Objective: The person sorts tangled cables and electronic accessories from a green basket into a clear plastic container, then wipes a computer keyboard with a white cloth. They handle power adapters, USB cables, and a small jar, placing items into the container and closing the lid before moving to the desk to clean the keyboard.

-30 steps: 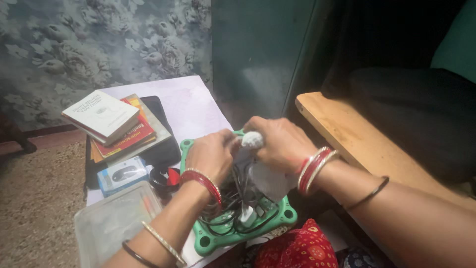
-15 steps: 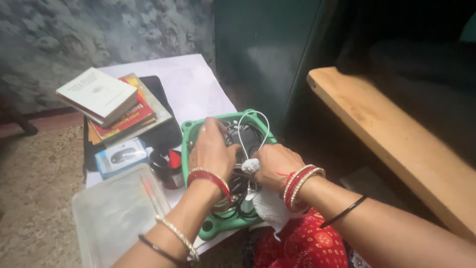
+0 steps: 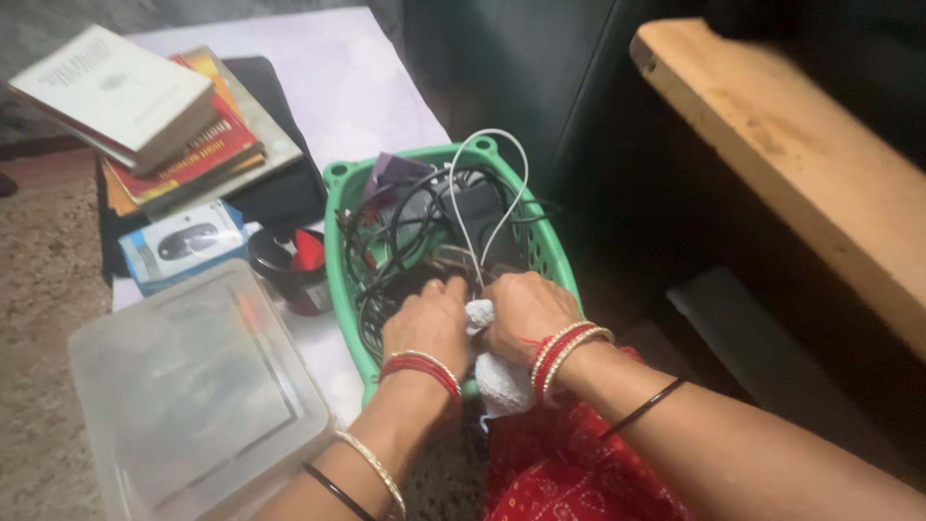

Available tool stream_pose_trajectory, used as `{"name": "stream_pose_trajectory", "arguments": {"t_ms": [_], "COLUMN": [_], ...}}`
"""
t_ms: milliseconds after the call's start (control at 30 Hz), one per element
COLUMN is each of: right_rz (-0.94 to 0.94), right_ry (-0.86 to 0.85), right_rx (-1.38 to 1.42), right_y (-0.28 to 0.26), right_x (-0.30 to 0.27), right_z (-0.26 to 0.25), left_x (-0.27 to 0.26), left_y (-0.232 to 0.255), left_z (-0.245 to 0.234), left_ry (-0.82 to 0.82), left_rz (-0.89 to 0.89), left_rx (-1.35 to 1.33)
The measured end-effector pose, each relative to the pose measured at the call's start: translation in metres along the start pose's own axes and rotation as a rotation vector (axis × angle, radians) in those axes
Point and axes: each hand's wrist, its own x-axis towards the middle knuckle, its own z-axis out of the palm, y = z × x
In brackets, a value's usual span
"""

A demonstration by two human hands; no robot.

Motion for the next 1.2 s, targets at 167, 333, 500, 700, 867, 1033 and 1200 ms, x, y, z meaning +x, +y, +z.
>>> {"name": "stream_pose_trajectory", "arguments": {"t_ms": [167, 333, 500, 700, 867, 1033, 1200], "right_rz": [0.003, -0.002, 0.035, 0.090, 0.076, 0.110, 0.084], "right_ry": [0.069, 0.062, 0.042, -0.034, -0.027, -0.028, 0.043], "right_rx": [-0.080, -0.120, -0.002, 0.116, 0.098, 0.168, 0.231], "right_y": [-0.003, -0.008, -0.012, -0.015, -0.015, -0.012, -0.008], "right_x": [0.012, 0.024, 0.019, 0.011, 0.007, -0.001, 0.002], "right_z": [0.024, 0.043, 0.045, 0.027, 0.008, -0.016, -0.047], "left_x": [0.003, -0.002, -0.006, -0.008, -0.008, -0.007, -0.006], "left_y": [-0.012, -0.008, -0.002, -0.001, -0.006, -0.009, 0.008], "left_z": [-0.002, -0.006, -0.012, -0.016, -0.009, -0.004, -0.019], "left_ry": [-0.040, 0.036, 0.063, 0.077, 0.085, 0.147, 0.109], "left_rz": [-0.054, -0.060, -0.097, -0.109, -0.109, 0.125, 0.144], "left_rx": [-0.064, -0.100, -0.074, -0.070, -0.060, -0.121, -0.240]}}
